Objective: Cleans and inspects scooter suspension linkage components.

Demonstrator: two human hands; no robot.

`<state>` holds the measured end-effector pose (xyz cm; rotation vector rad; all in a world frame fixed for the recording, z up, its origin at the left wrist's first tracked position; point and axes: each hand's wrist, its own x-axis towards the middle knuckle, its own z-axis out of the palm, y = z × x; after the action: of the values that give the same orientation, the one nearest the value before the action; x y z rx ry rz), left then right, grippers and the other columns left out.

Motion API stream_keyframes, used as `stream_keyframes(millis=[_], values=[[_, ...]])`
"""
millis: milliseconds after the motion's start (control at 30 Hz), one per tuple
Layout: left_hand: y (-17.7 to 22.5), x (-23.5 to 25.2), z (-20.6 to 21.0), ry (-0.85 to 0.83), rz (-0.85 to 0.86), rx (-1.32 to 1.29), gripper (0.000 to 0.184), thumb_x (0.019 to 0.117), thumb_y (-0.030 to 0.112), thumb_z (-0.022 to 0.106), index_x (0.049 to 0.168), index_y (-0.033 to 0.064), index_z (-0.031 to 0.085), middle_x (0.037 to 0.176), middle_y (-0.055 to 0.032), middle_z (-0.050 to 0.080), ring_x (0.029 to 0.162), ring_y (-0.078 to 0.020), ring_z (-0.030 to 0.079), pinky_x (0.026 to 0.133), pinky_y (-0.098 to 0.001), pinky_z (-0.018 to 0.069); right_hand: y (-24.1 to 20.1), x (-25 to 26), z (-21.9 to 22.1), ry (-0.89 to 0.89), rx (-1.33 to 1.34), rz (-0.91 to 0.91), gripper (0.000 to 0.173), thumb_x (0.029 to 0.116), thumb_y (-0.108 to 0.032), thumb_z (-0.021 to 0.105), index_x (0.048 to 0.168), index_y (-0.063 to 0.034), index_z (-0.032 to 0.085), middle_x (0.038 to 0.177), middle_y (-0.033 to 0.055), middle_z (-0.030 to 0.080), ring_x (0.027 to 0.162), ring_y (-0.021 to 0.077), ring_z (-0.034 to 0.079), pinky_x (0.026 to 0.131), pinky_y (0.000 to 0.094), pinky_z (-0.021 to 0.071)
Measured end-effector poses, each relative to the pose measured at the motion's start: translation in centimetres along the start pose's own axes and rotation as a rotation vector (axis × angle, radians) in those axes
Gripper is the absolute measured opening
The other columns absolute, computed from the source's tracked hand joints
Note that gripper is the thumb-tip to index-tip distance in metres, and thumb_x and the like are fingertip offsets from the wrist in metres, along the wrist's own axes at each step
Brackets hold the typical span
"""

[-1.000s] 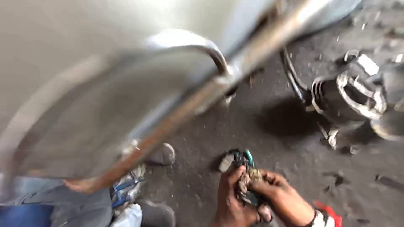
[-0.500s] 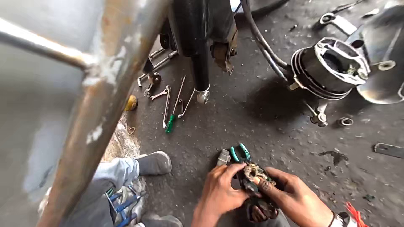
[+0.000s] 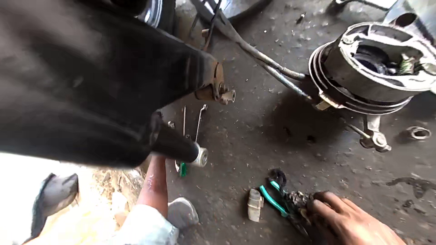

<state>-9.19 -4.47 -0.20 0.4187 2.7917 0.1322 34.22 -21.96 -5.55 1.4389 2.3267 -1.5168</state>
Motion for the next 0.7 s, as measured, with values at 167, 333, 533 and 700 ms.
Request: stream_keyframes(millis=[167, 333, 533, 700], values=[[-1.8, 4.2, 0.5, -0.095, 0.225, 0.183, 0.062, 0.1093, 0.024, 0.049, 0.158, -0.005, 0.024, 0.152, -0.0329, 0.04, 0.136, -0.0422, 0.045, 0.11, -0.0544, 0.0371, -0.9, 0.1, 1.0, 0.014, -0.022, 0.048, 0.017, 0.0968, -0.022, 0.06, 0.104, -0.0093, 0.069, 0.112, 0.0181, 0.069, 0.099, 0.0416, 0.069, 0.065, 0.0543, 0.0584], [-5.5, 13.9, 1.4, -0.086, 0.404, 0.203, 0.059, 0.1076, 0.037, 0.052, 0.151, -0.0018, 0.041, 0.146, -0.0335, 0.048, 0.135, -0.0482, 0.047, 0.108, -0.067, 0.0375, -0.6, 0.2, 0.7, -0.004, -0.024, 0.018, 0.016, 0.096, -0.024, 0.062, 0.103, -0.0111, 0.068, 0.108, 0.0154, 0.068, 0.095, 0.0386, 0.069, 0.062, 0.051, 0.0575], [1.4, 3.7, 0.0, -0.19, 0.175, 0.745, 0.053, 0.1127, 0.031, 0.038, 0.144, -0.0116, 0.045, 0.15, -0.0371, 0.041, 0.145, -0.0507, 0.035, 0.117, -0.0638, 0.0253, -0.2, 0.8, 1.5, 0.028, -0.059, -0.012, 0.02, 0.0935, -0.031, 0.064, 0.101, -0.0127, 0.068, 0.104, 0.0129, 0.069, 0.089, 0.0358, 0.07, 0.059, 0.0492, 0.0564], [0.3, -2.8, 1.2, 0.068, 0.202, 0.538, 0.056, 0.1127, 0.028, 0.037, 0.147, -0.0166, 0.034, 0.153, -0.0397, 0.034, 0.144, -0.0486, 0.038, 0.117, -0.0566, 0.0331, 0.2, 0.9, 1.7, 0.047, -0.027, -0.028, 0.021, 0.0901, -0.03, 0.066, 0.102, -0.013, 0.07, 0.106, 0.0125, 0.07, 0.093, 0.0349, 0.07, 0.066, 0.0496, 0.0587]])
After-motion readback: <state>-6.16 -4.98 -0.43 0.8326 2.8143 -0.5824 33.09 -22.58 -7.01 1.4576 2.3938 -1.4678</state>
